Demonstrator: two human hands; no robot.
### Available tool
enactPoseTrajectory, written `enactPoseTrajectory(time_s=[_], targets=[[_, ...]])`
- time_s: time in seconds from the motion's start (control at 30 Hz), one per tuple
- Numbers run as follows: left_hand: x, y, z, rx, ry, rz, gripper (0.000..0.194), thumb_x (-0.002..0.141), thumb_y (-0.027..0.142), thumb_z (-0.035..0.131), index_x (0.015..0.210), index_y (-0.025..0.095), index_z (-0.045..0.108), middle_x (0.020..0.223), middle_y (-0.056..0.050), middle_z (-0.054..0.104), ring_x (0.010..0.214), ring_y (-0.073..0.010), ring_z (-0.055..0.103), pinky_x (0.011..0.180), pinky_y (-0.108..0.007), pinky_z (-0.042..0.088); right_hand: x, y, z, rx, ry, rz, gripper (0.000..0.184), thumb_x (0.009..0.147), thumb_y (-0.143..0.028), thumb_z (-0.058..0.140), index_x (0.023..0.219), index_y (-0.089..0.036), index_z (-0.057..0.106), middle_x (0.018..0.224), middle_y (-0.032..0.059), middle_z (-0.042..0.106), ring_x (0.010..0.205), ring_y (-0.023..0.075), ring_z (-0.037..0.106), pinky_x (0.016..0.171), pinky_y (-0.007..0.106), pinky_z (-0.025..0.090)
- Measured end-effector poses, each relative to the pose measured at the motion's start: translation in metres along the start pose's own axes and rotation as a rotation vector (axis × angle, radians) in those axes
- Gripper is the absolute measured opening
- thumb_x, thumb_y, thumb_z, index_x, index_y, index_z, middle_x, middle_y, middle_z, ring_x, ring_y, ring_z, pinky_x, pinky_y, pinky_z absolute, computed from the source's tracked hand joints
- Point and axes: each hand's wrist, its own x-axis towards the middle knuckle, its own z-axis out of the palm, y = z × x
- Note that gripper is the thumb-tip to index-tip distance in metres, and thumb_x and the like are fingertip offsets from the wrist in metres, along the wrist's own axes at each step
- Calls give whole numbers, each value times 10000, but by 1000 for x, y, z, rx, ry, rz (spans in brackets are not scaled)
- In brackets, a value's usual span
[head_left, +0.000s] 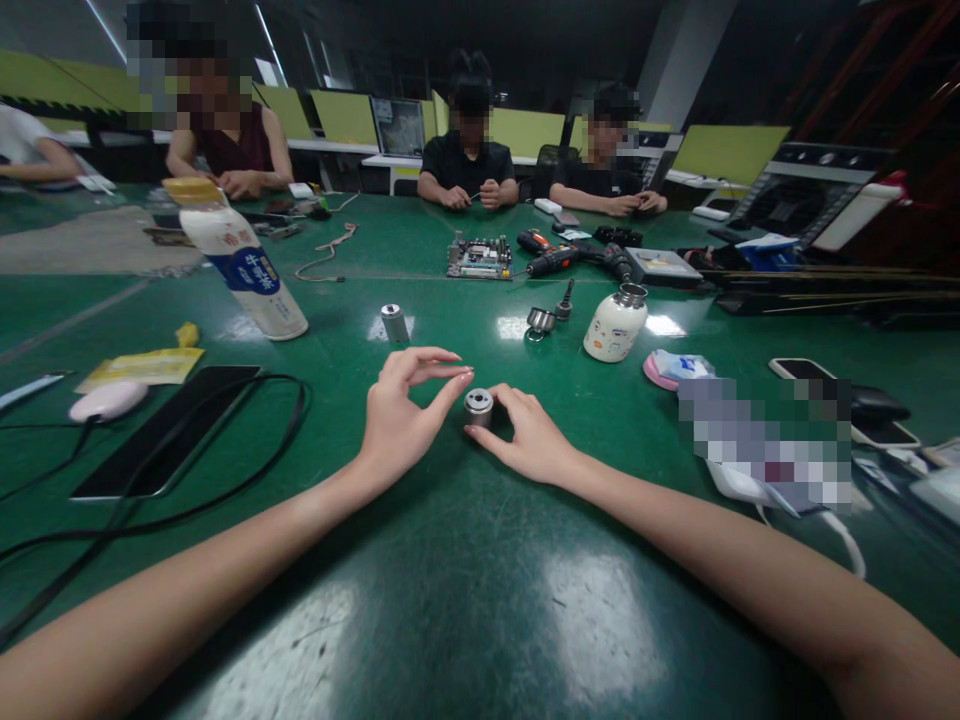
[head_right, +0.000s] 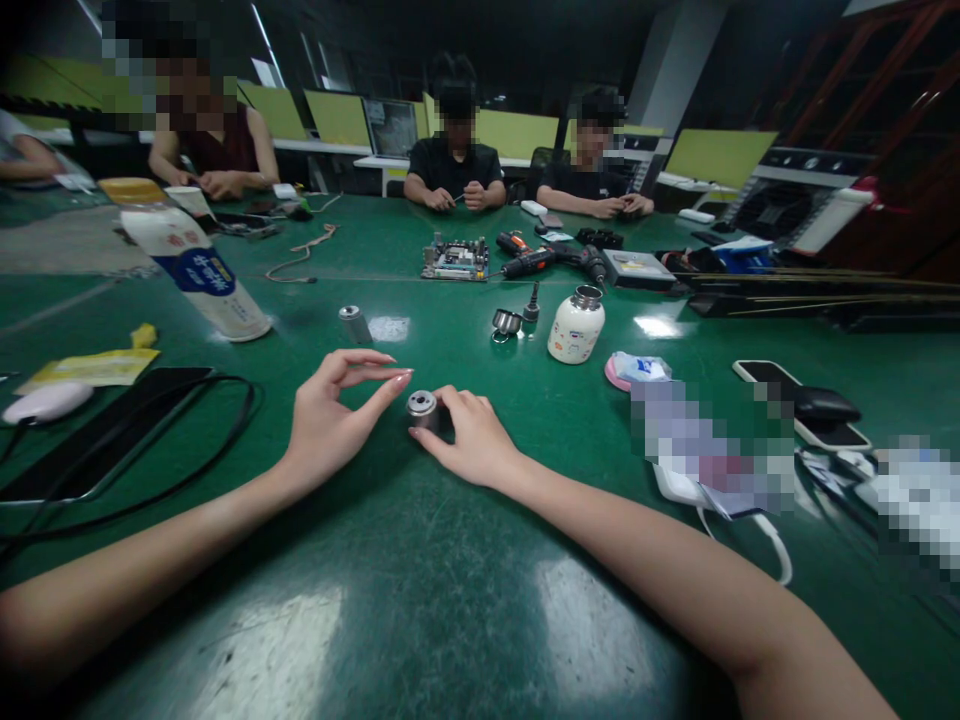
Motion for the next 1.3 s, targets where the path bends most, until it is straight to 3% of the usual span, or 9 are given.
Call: enactPoseTrajectory(time_s=[0.1,0.23,0.3,0.4,0.57,0.8,0.97,1.1,1.3], targets=[[2,-10,-1,105,30,-42,199,853,358,682,1005,233,652,959,-48,769,1040,-264,670,983,-453,425,0,0,0,12,-7,7,252,896,-364,648,1062,-210,540,1025,56,664,958,225,605,870,381,432],[-2,-24,2,204,-151,-115,172,802,324,728,944,257,655,839,-19,786,1025,-302,627,950,-488,390,0,-1,-1,20,-6,14,259,892,-360,656,1071,-213,542,1045,56,664,974,226,606,879,381,433],[-5,-27,3,227,-183,-126,219,779,324,752,968,267,660,863,-18,790,1033,-311,605,949,-490,371,-1,-2,-2,19,-6,15,260,892,-359,657,1072,-212,541,1053,58,663,980,227,607,884,382,432],[-6,-29,3,263,-159,-122,304,759,337,776,1034,274,664,934,-28,793,1055,-322,592,960,-502,343,-1,-2,-2,23,-8,15,259,891,-359,657,1068,-209,540,1049,58,664,984,230,608,885,385,432],[-6,-28,2,228,-171,-97,265,802,348,740,1045,270,670,850,-29,793,1052,-314,633,971,-492,351,0,-2,-1,17,-5,17,256,891,-354,655,1072,-213,541,1058,59,663,980,228,606,887,386,432],[-7,-5,2,171,11,14,125,854,351,685,931,253,695,928,-38,758,1016,-260,642,976,-454,423,-1,-1,-1,15,-9,13,267,890,-355,656,1087,-215,540,1042,57,658,968,227,603,879,380,435],[-12,1,6,49,-24,93,114,855,310,686,945,242,703,952,-52,715,1027,-239,630,927,-411,502,0,-1,0,11,0,6,253,889,-339,659,1072,-209,542,1025,53,656,949,225,602,861,375,435],[-11,-2,8,-26,-29,81,127,858,308,681,956,228,695,984,-59,696,1006,-224,648,896,-385,540,0,-1,0,12,-3,7,256,891,-349,657,1069,-210,538,1029,53,658,947,224,601,854,371,436],[-10,-1,7,-50,-80,87,132,859,313,683,957,225,675,974,-49,704,934,-215,686,925,-405,521,0,-2,-1,7,-6,8,251,888,-343,661,1058,-202,543,1019,57,659,940,225,601,849,372,437]])
